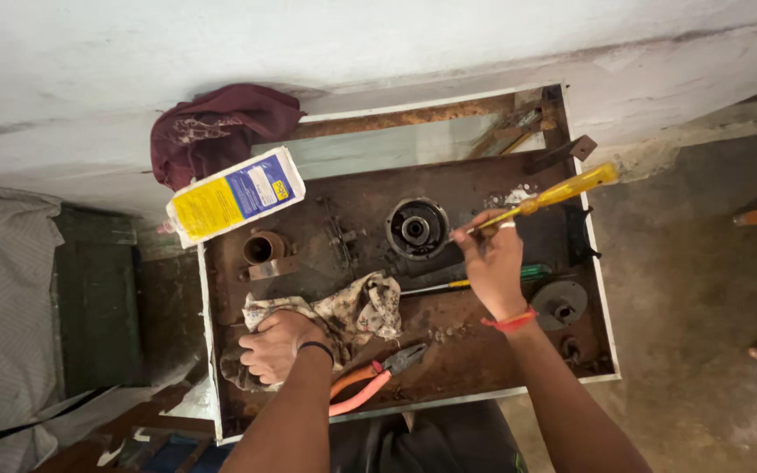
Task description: The person uses a yellow-handled screwdriver to scrape and clean the interior of a cylindrical mechanical part on a workbench. They repeatedly wipe the tool and the part with a cloth while working.
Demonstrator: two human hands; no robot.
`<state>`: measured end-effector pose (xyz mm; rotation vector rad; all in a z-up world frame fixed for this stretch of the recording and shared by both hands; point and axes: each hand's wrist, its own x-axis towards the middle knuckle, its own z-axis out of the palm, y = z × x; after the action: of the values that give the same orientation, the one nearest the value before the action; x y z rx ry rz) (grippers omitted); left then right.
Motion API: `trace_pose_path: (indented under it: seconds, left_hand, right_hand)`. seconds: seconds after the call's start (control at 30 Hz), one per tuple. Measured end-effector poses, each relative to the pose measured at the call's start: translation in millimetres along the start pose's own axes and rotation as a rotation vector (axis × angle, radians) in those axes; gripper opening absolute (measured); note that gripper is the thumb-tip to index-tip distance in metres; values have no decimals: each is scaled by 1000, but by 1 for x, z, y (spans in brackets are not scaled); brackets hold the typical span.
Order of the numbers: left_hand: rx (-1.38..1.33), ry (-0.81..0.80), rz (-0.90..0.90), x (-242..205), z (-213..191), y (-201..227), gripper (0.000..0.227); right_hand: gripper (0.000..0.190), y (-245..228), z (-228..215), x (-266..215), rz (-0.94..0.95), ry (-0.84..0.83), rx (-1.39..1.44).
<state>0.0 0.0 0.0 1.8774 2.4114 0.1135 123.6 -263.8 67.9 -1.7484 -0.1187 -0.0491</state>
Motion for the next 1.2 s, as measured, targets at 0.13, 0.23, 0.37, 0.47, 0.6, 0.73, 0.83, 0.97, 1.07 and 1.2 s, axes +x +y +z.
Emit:
trace_pose_path:
  seconds: [0.13,0.23,0.37,0.47,0.6,0.73,0.83,0.97,1.07,1.2]
  left_hand:
    - [-10,110,-10,-5,-7,7,30]
    - [4,134,4,-5,-9,5,29]
    - [3,128,0,-4,-9,6,28]
    - [1,116,-10,-5,-8,5,28]
    - [0,111,4,-4,-6,4,29]
    - [-56,132,49,-2,-2,-2,29]
    - [-126,149,189,-2,-3,-7,28]
    - [-482,226,841,-11,-26,-25,17]
    - [-875,-62,1335,-29,-31,-1,9]
    - [-695,-232,1454,-45,-32,15,19]
  right_hand:
    - [31,-7,4,2,33,14,-60]
    - [29,-9,6,-3,-27,-8,14]
    - [29,-9,11,-3,-22,6,-22]
    - [30,-9,9,1,-29,30,88]
    - [30,-10,11,-4,-66,34,-57]
    - [29,-10,10,-3,-88,55,86]
    - [28,-10,6,-4,-136,61,-68]
    - [29,-11,4,-3,-213,43,-36]
    - [29,-7,2,-1,-224,28,-95]
    - [29,-6,2,-7,-142,49,-2]
